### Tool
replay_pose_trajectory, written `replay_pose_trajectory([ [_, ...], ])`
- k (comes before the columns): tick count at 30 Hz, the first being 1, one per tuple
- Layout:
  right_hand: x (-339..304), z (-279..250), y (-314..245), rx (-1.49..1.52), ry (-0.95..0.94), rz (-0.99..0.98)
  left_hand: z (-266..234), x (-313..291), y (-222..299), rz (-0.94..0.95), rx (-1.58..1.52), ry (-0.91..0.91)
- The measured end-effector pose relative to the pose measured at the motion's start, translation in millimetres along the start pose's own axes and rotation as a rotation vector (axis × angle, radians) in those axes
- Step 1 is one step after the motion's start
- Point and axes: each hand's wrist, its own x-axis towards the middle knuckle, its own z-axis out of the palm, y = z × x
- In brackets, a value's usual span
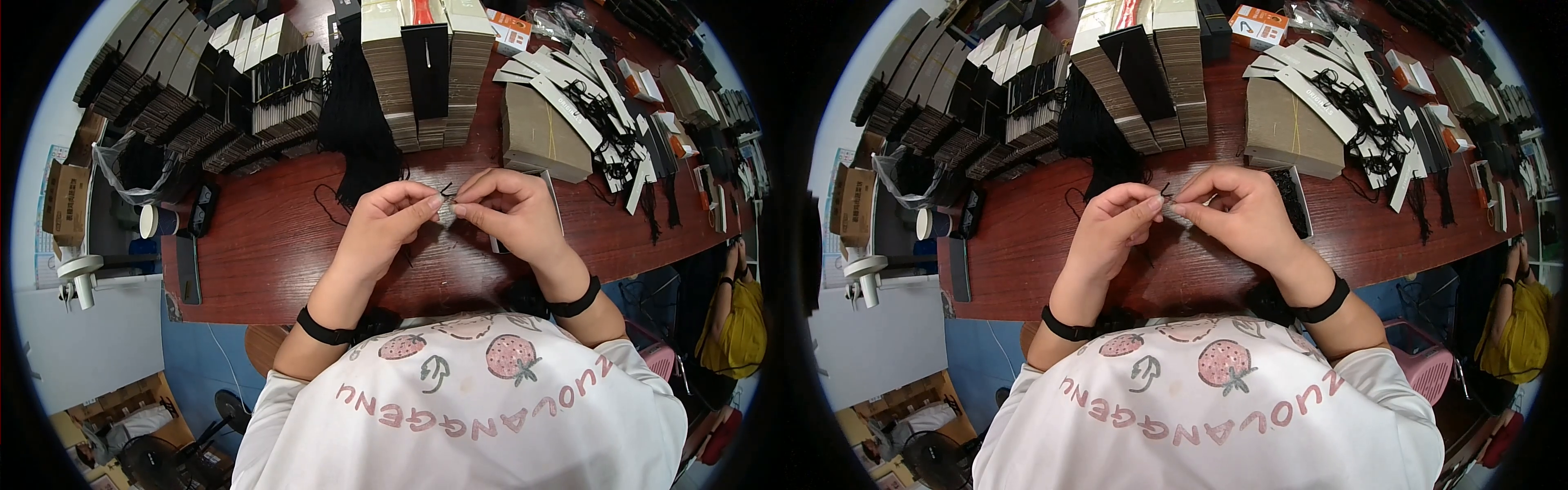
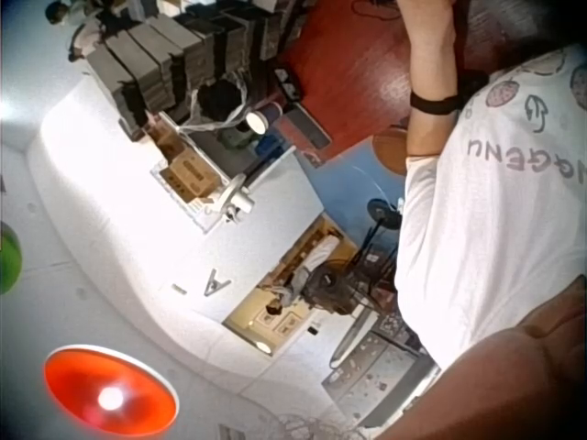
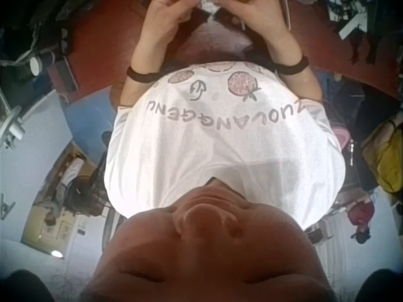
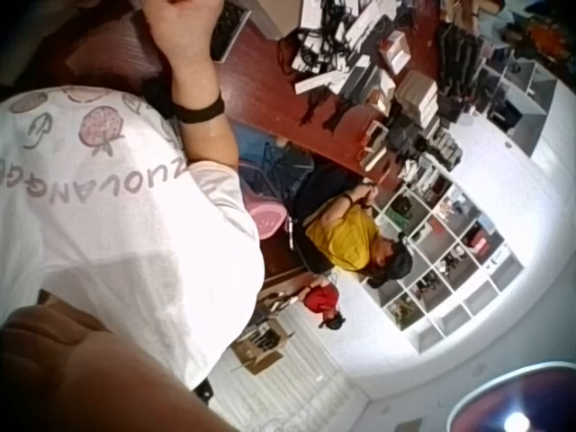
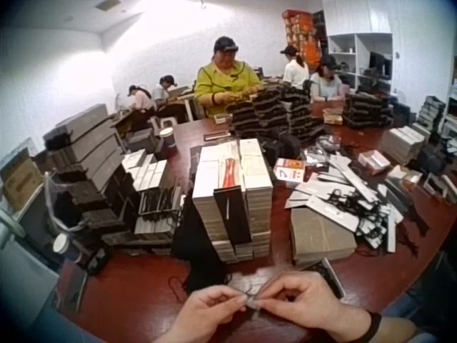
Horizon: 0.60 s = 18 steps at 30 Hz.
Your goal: Manually attaching string tags to product labels at a production table.
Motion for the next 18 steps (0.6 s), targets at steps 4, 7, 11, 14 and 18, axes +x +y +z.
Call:
replay_pose_trajectory([
  [4,1.1,3.6,1.1,0.028,-0.001,-0.006,-2.1,1.0,-2.2,0.0,-0.032,-0.024],
  [7,0.0,4.1,4.0,-0.006,0.005,-0.007,-2.4,1.1,-2.1,0.003,-0.025,-0.028],
  [11,0.5,4.5,-1.6,-0.064,-0.017,-0.009,0.8,-0.6,-2.4,0.022,-0.016,0.015],
  [14,2.7,0.7,-2.2,0.005,0.06,0.018,-1.1,-0.5,-3.7,0.018,-0.028,-0.004],
  [18,7.3,2.5,0.8,0.071,0.004,0.013,2.8,-1.3,-0.1,0.023,-0.025,-0.017],
])
